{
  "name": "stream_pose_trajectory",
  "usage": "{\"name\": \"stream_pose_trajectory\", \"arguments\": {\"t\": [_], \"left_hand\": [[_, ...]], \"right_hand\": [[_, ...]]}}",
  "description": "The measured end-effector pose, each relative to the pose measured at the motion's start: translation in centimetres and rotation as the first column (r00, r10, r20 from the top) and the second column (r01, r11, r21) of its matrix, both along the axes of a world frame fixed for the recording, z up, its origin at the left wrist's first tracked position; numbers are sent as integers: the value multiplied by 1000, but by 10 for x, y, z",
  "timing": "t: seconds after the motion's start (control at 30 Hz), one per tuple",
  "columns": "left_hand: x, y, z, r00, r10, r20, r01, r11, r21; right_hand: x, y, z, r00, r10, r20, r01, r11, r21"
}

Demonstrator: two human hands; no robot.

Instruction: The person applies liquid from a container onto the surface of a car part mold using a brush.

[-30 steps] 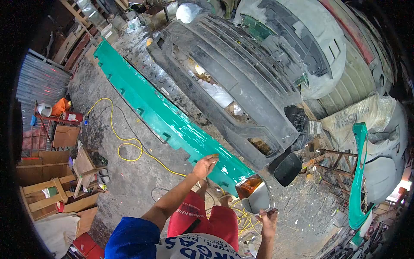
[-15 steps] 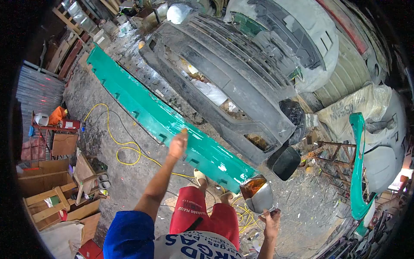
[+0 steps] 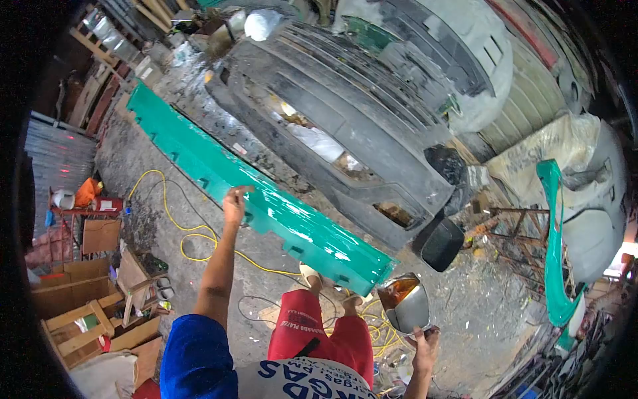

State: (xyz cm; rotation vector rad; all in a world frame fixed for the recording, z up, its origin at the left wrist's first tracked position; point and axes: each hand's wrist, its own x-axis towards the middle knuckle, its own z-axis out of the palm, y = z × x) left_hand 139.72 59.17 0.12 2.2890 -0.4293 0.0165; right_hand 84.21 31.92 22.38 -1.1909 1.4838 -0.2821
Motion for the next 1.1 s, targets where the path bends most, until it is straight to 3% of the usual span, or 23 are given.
{"name": "stream_pose_trajectory", "arguments": {"t": [0.03,0.1,0.13,0.17,0.2,0.27,0.33,0.43,0.5,0.53,0.6,0.67,0.73,0.77,0.83,0.87,0.93,0.97,1.07,1.1], "left_hand": [[2,-2,1,987,31,159,-38,999,39],[-17,-15,-25,959,-143,244,113,985,134],[-41,-27,-39,980,-177,93,169,982,89],[-74,-48,-44,975,-211,74,212,977,4],[-106,-69,-38,933,-312,178,310,950,43],[-177,-101,-59,928,-372,-25,372,928,-32],[-239,-140,-51,856,-507,100,509,861,1],[-311,-185,-43,776,-626,84,620,780,86],[-348,-204,-30,762,-648,6,647,762,-27],[-354,-208,-22,764,-645,3,645,764,-22],[-357,-218,-10,756,-620,-207,591,784,-190],[-344,-208,-49,774,-576,-265,355,740,-571],[-307,-188,-21,873,-365,-323,221,887,-404],[-287,-172,-45,914,-300,-272,187,908,-374],[-257,-152,-13,957,-93,-275,67,992,-105],[-250,-149,-1,957,-91,-274,66,993,-101],[-249,-148,11,999,-28,-45,30,999,28],[-261,-156,10,998,-30,-47,31,999,27],[-316,-179,-15,922,-238,-305,109,917,-385],[-335,-190,-25,871,-261,-417,32,875,-482]], "right_hand": [[0,0,2,1000,-3,13,3,1000,20],[1,0,8,1000,-27,-12,27,1000,6],[2,-1,11,1000,-18,14,18,1000,25],[0,-1,12,999,-8,46,6,999,44],[-3,-2,12,999,-17,48,16,1000,18],[-13,-8,9,999,-16,47,15,1000,24],[-23,-13,8,999,-15,47,14,999,38],[-34,-22,9,997,10,75,-13,999,42],[-43,-29,8,998,18,58,-21,998,55],[-49,-34,7,998,20,60,-24,998,60],[-61,-43,5,994,58,89,-65,995,72],[-79,-53,0,993,70,99,-79,993,90],[-96,-64,-7,990,81,112,-93,990,108],[-105,-70,-10,990,84,113,-96,990,102],[-121,-81,-13,990,86,113,-98,990,103],[-127,-87,-14,989,99,113,-110,989,97],[-140,-96,-14,988,108,107,-118,989,93],[-145,-100,-15,988,109,110,-119,989,86],[-166,-112,-22,988,108,108,-117,990,75],[-171,-115,-24,989,105,104,-112,991,68]]}}
